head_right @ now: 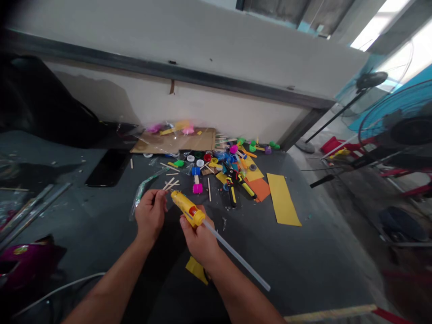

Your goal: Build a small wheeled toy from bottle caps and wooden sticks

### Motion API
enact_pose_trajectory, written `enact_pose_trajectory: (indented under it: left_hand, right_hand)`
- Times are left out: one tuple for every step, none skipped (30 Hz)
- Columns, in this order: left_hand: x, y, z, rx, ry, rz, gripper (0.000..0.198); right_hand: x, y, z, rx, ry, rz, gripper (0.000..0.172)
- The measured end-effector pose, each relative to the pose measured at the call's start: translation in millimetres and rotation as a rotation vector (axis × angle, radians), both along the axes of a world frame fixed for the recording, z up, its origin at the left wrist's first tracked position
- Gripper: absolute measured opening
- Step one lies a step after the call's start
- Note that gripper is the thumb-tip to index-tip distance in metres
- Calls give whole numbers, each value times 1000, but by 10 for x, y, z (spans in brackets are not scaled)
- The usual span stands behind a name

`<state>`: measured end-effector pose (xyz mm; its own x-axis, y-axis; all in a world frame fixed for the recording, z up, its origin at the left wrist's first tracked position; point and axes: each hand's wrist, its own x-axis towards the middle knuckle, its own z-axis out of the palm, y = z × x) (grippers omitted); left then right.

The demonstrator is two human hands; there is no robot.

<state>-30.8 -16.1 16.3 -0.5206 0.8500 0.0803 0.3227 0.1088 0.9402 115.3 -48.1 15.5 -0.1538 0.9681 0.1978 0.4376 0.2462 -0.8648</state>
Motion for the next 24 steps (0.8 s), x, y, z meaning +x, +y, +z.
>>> enact_pose_trajectory:
  left_hand:
    - [6, 2, -4, 4, -9, -5, 27]
    - [12, 3, -7, 7, -16, -12, 27]
    - [17, 5, -10, 9, -21, -18, 27]
    - [21, 7, -13, 10, -27, -20, 27]
    - [23, 9, -15, 9, -33, -20, 26]
    - [23, 10, -17, 6, -37, -18, 26]
    - [23, 10, -19, 4, -39, -16, 26]
    - [21, 10, -21, 3, -38, -15, 26]
    - [19, 9, -23, 5, -35, -15, 26]
    - [18, 7, -25, 6, -28, -16, 26]
    - [16, 5, -27, 7, -20, -17, 26]
    - [16, 4, -30, 7, -14, -19, 25]
    - [16, 2, -32, 7, -11, -21, 25]
    - [16, 2, -35, 8, -9, -22, 25]
    - [17, 2, -39, 10, -10, -25, 25]
    - [18, 3, -42, 13, -10, -30, 25]
    - [18, 4, -45, 16, -8, -33, 26]
    - [19, 5, -47, 18, -3, -34, 26]
    - [19, 7, -49, 18, 2, -34, 26]
    - [19, 8, -49, 16, 7, -32, 26]
    - [19, 8, -48, 15, 9, -29, 26]
    - [19, 8, -46, 15, 8, -26, 26]
    - [19, 8, -43, 15, 5, -22, 25]
    - [20, 8, -40, 15, 3, -19, 25]
  right_hand:
    - [-3, 5, -3, 33, -42, -3, 23]
    - [-5, 10, -5, 57, -77, -10, 24]
    - [-4, 15, -8, 72, -107, -17, 25]
    - [-3, 18, -11, 86, -131, -25, 26]
    - [-2, 21, -15, 96, -150, -31, 28]
    - [-1, 22, -20, 105, -165, -34, 29]
    - [-1, 22, -25, 113, -176, -37, 30]
    - [-2, 21, -31, 119, -186, -39, 30]
    - [-3, 20, -36, 124, -196, -40, 31]
    - [-5, 18, -41, 130, -206, -40, 32]
    - [-6, 17, -46, 136, -215, -39, 32]
    - [-8, 15, -50, 141, -221, -39, 33]
    - [-9, 14, -54, 146, -224, -42, 34]
    - [-10, 13, -58, 151, -226, -43, 35]
    - [-10, 13, -61, 157, -229, -47, 35]
    - [-11, 13, -63, 160, -232, -48, 35]
    - [-11, 14, -65, 162, -237, -47, 35]
    - [-12, 14, -68, 165, -243, -47, 35]
    - [-13, 15, -70, 167, -248, -47, 35]
    - [-14, 16, -72, 168, -251, -48, 35]
    - [-16, 16, -74, 170, -251, -51, 35]
    - [-17, 16, -75, 172, -250, -53, 35]
    - [-18, 16, -76, 173, -246, -54, 34]
    - [-18, 16, -76, 169, -241, -52, 33]
